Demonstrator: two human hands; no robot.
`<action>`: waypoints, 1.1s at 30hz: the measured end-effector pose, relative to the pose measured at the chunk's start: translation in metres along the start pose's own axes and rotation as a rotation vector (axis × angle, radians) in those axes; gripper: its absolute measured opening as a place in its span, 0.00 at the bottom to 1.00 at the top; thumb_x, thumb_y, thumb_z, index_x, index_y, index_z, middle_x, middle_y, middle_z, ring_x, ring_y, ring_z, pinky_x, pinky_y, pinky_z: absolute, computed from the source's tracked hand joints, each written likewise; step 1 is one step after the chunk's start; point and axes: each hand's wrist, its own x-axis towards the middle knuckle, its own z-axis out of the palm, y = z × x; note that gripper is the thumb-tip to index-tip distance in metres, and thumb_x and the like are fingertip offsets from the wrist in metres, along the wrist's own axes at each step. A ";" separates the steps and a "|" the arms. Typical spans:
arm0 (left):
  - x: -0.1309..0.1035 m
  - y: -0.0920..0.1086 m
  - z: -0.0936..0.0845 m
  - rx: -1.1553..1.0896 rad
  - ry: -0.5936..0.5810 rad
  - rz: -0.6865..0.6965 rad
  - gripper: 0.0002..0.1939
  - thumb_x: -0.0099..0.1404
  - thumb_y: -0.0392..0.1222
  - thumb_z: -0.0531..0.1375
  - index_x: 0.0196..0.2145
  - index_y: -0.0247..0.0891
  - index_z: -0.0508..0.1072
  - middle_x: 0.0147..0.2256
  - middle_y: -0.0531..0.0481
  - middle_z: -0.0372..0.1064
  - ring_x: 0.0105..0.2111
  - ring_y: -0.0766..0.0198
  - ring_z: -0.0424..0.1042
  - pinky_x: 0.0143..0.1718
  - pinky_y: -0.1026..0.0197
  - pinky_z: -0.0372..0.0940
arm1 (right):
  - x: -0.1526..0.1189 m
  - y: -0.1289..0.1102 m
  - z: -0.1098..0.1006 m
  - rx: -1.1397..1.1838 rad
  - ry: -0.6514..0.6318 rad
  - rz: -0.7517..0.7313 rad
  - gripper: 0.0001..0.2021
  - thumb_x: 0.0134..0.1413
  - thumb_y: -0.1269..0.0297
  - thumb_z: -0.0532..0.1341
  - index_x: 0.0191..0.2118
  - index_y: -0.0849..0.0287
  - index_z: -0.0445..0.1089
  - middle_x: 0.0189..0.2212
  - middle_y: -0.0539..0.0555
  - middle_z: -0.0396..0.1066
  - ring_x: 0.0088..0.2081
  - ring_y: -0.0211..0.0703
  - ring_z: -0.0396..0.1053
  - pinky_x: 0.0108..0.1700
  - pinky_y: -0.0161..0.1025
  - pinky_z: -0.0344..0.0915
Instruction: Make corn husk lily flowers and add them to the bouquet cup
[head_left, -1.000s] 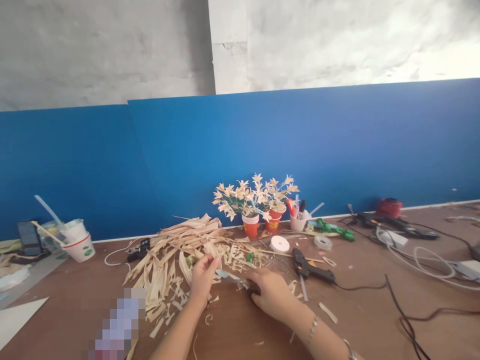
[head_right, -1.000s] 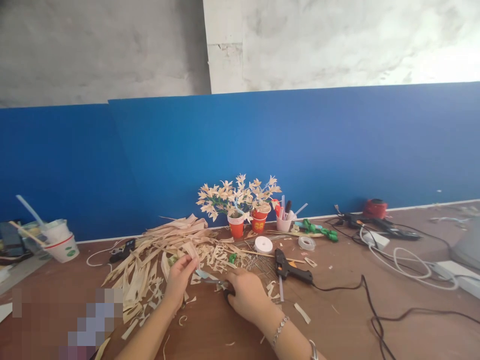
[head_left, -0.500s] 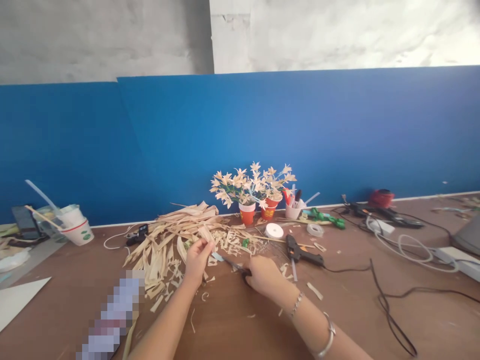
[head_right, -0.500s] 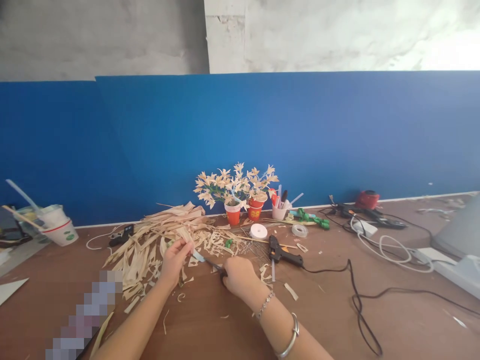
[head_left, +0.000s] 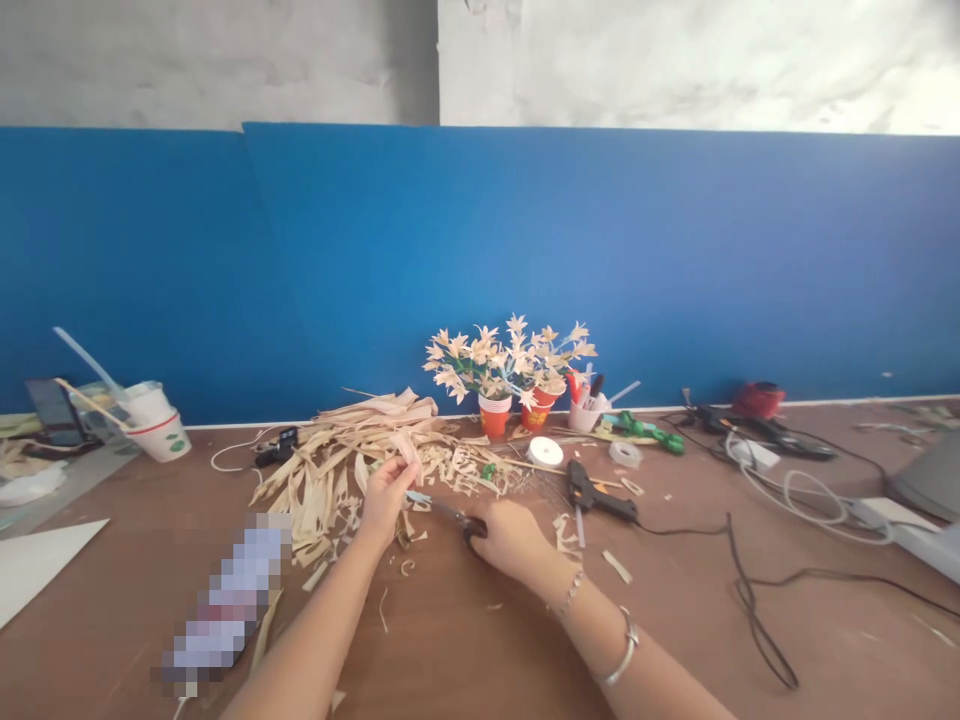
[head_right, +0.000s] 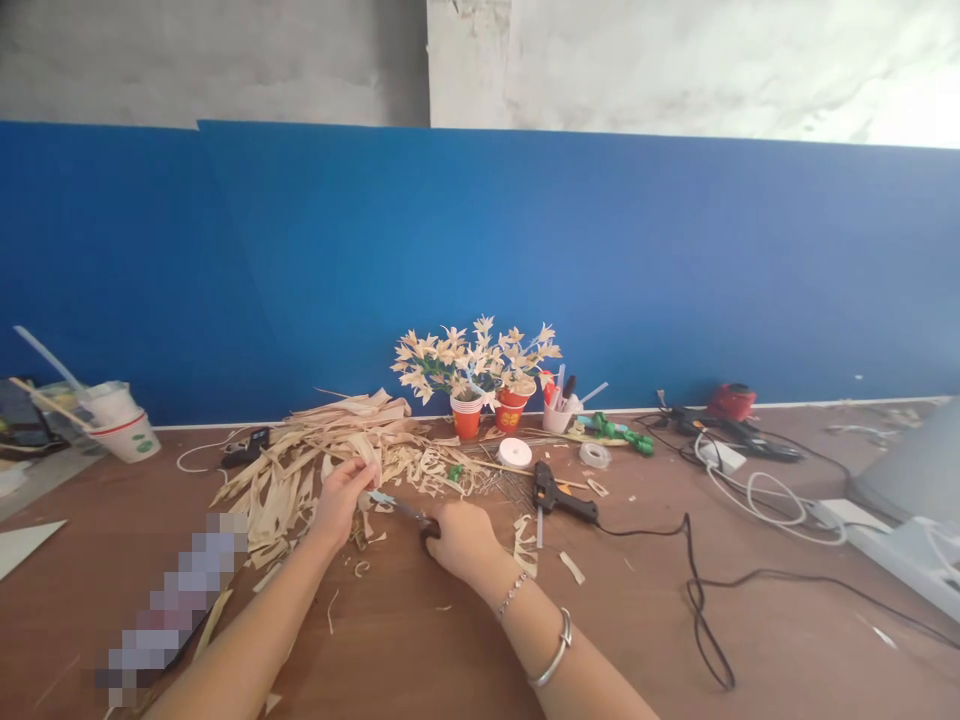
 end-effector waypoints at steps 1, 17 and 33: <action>0.000 0.000 0.001 -0.005 -0.008 -0.003 0.12 0.49 0.47 0.64 0.21 0.35 0.70 0.18 0.55 0.64 0.21 0.68 0.60 0.26 0.65 0.56 | 0.000 -0.002 0.001 -0.002 -0.006 -0.009 0.12 0.47 0.65 0.55 0.37 0.55 0.72 0.33 0.54 0.75 0.35 0.45 0.71 0.33 0.34 0.57; -0.001 0.000 0.002 0.006 -0.035 0.024 0.13 0.51 0.47 0.63 0.19 0.35 0.68 0.17 0.56 0.63 0.21 0.69 0.60 0.26 0.66 0.56 | 0.009 -0.011 0.003 -0.098 -0.038 0.081 0.13 0.46 0.63 0.55 0.34 0.62 0.75 0.32 0.63 0.75 0.35 0.51 0.72 0.34 0.38 0.63; 0.005 -0.006 -0.007 -0.004 0.055 0.053 0.12 0.51 0.48 0.63 0.24 0.35 0.72 0.20 0.52 0.67 0.21 0.67 0.62 0.26 0.64 0.58 | 0.016 0.023 0.012 0.675 0.050 0.111 0.11 0.46 0.62 0.58 0.32 0.59 0.76 0.17 0.50 0.69 0.17 0.37 0.64 0.20 0.30 0.56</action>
